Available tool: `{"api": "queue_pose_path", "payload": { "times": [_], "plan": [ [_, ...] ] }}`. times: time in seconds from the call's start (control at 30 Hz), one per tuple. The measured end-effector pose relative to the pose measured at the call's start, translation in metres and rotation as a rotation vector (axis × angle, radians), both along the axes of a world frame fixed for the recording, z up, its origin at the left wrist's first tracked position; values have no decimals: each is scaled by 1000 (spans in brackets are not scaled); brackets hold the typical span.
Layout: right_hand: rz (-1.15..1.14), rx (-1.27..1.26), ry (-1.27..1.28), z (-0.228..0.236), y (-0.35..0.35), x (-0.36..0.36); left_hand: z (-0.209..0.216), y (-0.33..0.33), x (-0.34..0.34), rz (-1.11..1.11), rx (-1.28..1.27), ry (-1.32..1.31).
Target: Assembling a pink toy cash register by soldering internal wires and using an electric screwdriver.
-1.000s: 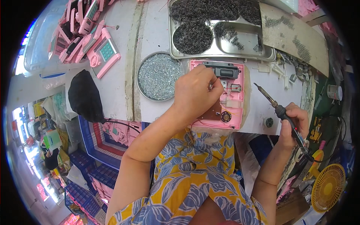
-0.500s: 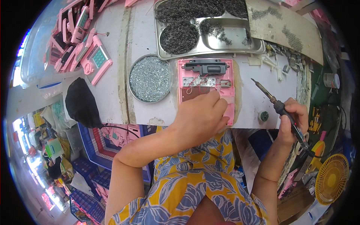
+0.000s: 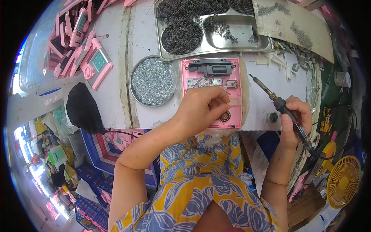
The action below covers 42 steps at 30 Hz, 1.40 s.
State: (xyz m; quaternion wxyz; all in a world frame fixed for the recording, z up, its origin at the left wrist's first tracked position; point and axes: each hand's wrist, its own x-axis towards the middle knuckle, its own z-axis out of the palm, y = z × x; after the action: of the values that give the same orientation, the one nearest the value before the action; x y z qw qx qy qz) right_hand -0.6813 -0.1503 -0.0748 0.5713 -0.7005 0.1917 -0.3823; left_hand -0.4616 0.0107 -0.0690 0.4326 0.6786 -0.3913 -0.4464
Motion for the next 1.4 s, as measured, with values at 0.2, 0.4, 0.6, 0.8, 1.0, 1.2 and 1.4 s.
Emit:
{"api": "queue_pose_path", "payload": {
  "times": [0.2,0.4,0.6,0.8,1.0,1.2,1.4],
  "plan": [
    [51,12,51,3,-2,-17,-15,2,5,-125,-270,-296],
    [126,22,131,7,7,-30,-9,4,1,-285,-244,-532],
    [215,-30,202,6,11,-19,-8,3,2,-336,-196,-547],
    [231,-38,211,2,13,-10,-10,2,0,-315,-214,-557],
    [254,-58,237,2,11,-7,-10,2,-1,-319,-199,-582],
    [246,29,293,5,11,-4,-10,3,-2,-342,-182,-596],
    [164,184,307,10,15,-9,-7,2,-1,-343,-184,-596]
  ]
}}
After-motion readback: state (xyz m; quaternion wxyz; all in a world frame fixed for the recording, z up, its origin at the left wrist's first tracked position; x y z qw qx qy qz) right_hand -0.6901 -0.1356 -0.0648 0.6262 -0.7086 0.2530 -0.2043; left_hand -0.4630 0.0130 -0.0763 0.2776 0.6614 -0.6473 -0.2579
